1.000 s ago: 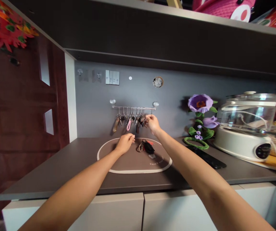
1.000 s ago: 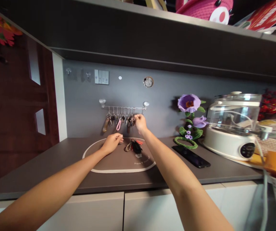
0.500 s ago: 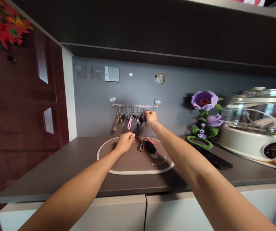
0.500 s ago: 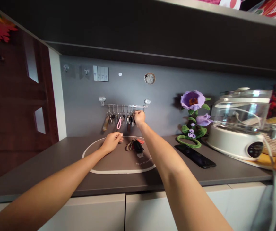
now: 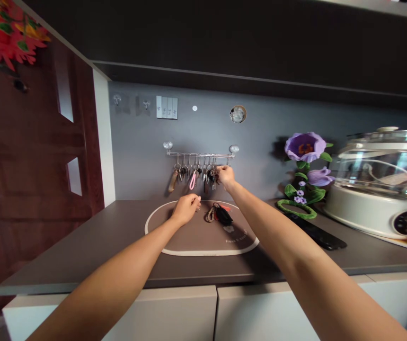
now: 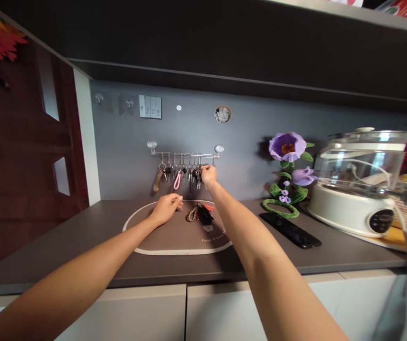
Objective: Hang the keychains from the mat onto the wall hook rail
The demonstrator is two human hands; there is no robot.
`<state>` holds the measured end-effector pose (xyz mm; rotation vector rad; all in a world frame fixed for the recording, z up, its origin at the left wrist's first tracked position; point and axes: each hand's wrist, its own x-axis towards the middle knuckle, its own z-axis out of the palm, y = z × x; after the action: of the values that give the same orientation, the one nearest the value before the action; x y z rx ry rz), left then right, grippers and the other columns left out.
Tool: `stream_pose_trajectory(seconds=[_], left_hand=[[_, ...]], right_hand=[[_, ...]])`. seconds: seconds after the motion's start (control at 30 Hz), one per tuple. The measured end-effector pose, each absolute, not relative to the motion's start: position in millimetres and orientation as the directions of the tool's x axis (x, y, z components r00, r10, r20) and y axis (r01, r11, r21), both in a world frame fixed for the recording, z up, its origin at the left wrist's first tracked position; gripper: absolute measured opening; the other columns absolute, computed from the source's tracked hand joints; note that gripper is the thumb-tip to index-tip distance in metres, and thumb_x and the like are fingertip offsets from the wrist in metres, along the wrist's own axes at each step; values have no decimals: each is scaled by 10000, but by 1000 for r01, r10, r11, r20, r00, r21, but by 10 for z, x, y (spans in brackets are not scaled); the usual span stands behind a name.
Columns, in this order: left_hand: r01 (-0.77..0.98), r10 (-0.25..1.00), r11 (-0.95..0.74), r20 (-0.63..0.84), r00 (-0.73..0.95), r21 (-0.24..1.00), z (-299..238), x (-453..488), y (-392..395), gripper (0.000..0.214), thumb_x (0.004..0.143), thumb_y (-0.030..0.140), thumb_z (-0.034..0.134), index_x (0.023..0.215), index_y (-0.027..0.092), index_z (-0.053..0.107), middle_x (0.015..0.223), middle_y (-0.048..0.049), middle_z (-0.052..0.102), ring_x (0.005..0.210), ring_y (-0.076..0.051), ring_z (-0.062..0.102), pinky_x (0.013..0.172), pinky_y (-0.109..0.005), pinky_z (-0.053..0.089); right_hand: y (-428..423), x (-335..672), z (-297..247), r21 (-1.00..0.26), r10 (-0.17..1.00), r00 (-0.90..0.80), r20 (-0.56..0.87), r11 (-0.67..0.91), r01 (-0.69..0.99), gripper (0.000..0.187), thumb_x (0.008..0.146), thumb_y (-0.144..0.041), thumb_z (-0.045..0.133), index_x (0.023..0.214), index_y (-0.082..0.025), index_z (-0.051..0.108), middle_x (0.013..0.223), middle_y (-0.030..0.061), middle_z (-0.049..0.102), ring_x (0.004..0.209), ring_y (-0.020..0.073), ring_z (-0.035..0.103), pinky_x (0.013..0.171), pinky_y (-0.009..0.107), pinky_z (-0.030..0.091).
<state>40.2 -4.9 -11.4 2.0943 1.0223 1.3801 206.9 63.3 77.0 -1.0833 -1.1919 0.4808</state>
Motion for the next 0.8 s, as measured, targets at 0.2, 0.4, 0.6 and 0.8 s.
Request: stream_pose_trajectory(seconds=[0.2, 0.4, 0.6, 0.8], left_hand=[[342, 780, -626, 574, 251, 701, -124, 400, -58, 294, 801, 387, 405, 747, 148, 568, 722, -59, 648, 615, -137, 623, 624, -254, 484], [396, 762, -644, 593, 261, 655, -123, 374, -93, 269, 799, 358, 412, 771, 156, 589, 722, -44, 653, 648, -141, 616, 653, -260, 479], [475, 733, -663, 630, 257, 578, -12, 385, -200, 223, 787, 283, 441, 868, 158, 607, 802, -57, 665, 759, -159, 615, 725, -267, 465], [604, 778, -606, 543, 315, 518, 214, 505, -285, 202, 758, 202, 497, 912, 146, 615, 951, -77, 657, 870, -168, 603, 802, -264, 447]], right_hand=[[568, 2072, 755, -902, 828, 359, 430, 404, 150, 75, 660, -210, 485, 614, -156, 509, 501, -43, 479, 462, 68, 414, 484, 190, 347], [333, 2104, 789, -885, 832, 310, 460, 402, 234, 128, 663, -168, 465, 545, -158, 511, 468, -52, 449, 478, 75, 390, 524, 200, 342], [39, 2160, 742, -903, 854, 302, 424, 373, 213, 121, 678, -177, 511, 751, -143, 602, 685, -1, 608, 651, 100, 503, 658, 221, 392], [-236, 2249, 525, -888, 867, 211, 451, 411, 208, 121, 700, -180, 526, 784, -141, 604, 854, 32, 636, 771, 100, 536, 787, 242, 386]])
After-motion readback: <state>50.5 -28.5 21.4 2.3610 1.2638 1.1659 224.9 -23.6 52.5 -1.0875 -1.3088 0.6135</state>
